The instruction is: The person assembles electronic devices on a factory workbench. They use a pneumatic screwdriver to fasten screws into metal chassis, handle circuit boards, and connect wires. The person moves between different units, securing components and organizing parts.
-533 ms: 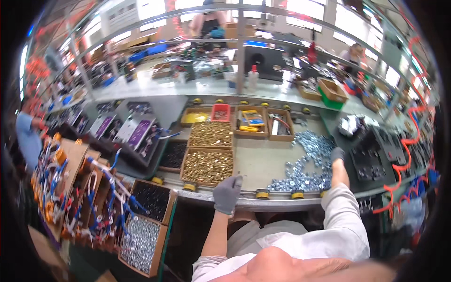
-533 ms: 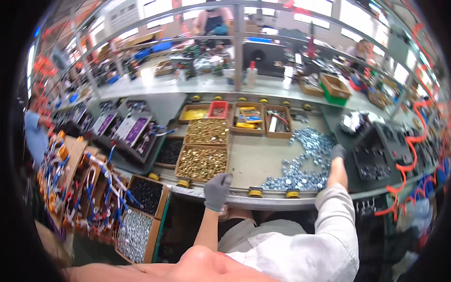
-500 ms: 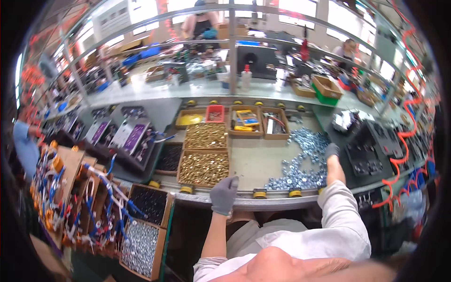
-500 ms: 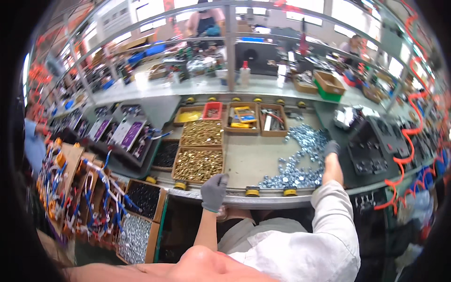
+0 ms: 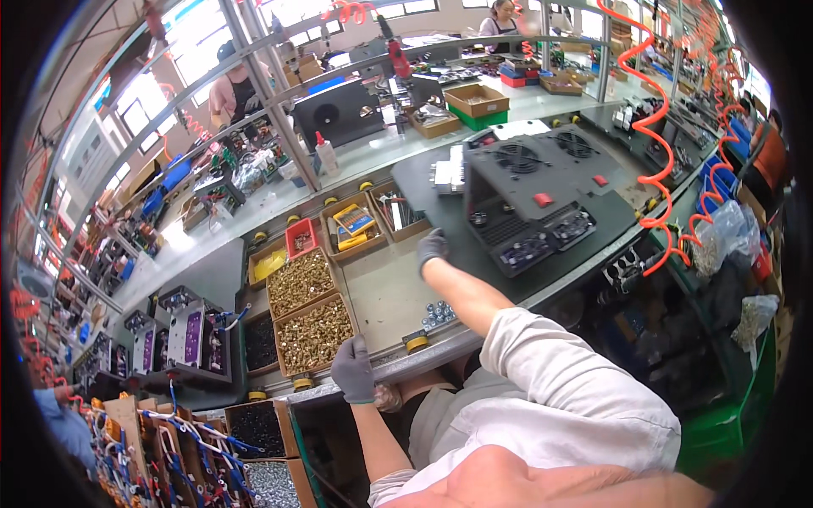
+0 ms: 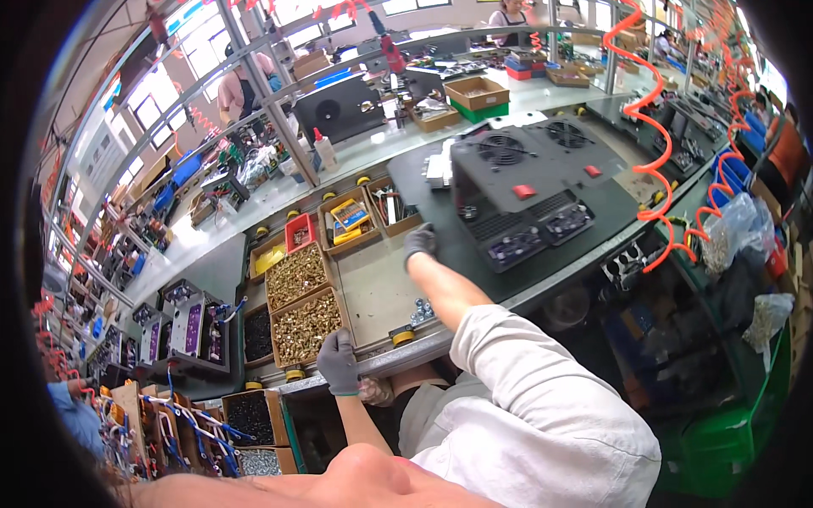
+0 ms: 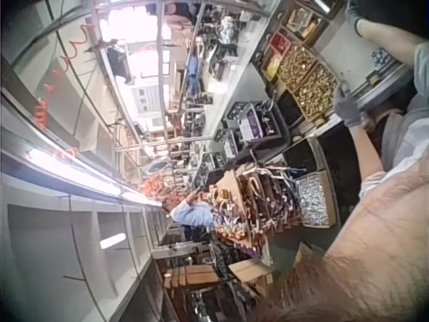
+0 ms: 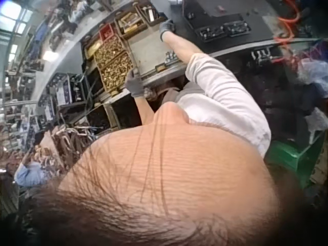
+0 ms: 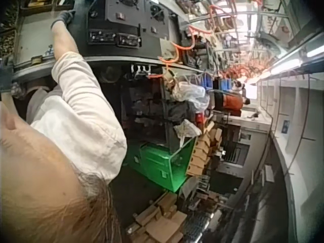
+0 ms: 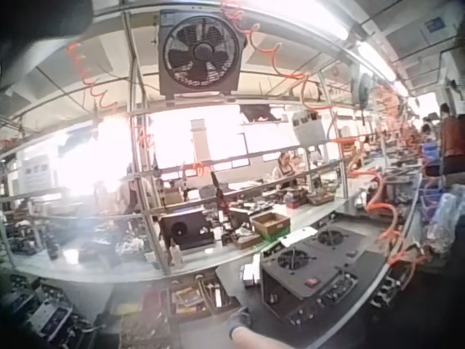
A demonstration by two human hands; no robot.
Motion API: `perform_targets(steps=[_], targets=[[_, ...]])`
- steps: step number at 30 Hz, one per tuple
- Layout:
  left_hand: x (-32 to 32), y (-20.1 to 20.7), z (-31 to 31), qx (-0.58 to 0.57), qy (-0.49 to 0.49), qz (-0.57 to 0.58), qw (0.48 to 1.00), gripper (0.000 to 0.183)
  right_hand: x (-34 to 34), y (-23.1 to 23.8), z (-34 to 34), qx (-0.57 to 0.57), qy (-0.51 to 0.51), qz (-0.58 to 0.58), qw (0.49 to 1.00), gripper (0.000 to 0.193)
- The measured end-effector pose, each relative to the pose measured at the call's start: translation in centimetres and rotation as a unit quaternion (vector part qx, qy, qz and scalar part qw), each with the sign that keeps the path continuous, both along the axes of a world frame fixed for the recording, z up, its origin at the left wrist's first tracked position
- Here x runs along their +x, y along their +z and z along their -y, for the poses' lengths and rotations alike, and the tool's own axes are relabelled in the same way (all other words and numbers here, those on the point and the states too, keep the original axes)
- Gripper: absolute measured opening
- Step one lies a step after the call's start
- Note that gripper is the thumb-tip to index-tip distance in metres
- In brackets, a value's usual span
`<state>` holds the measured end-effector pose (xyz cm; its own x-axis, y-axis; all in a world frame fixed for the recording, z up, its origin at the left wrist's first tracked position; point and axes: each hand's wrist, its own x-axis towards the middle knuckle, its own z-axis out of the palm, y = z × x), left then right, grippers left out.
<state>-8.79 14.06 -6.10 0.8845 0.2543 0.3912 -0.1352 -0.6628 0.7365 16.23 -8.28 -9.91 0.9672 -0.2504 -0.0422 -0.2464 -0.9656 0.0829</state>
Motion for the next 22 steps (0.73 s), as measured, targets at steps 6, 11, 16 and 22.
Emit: perform_targets(steps=[6,11,16,22], targets=[[0.6,-0.4,-0.2,-0.079,-0.014,-0.025,0.996,0.028,-10.9,10.5,-5.4,0.125,0.344,-0.008,0.93,0.026],[1.5,2.2,1.0,0.007,-0.095,-0.001,0.995,0.034,-18.8,13.8,-0.7,0.44,0.366,0.072,0.817,0.028],[4.8,3.3,3.5,0.127,-0.152,0.049,0.979,0.038,-14.3,5.9,11.0,-0.1,0.403,0.255,0.873,0.035],[5.0,2.1,-0.7,0.208,-0.058,-0.033,0.976,0.04,-14.5,11.0,10.3,0.217,0.135,-0.014,0.967,0.041]])
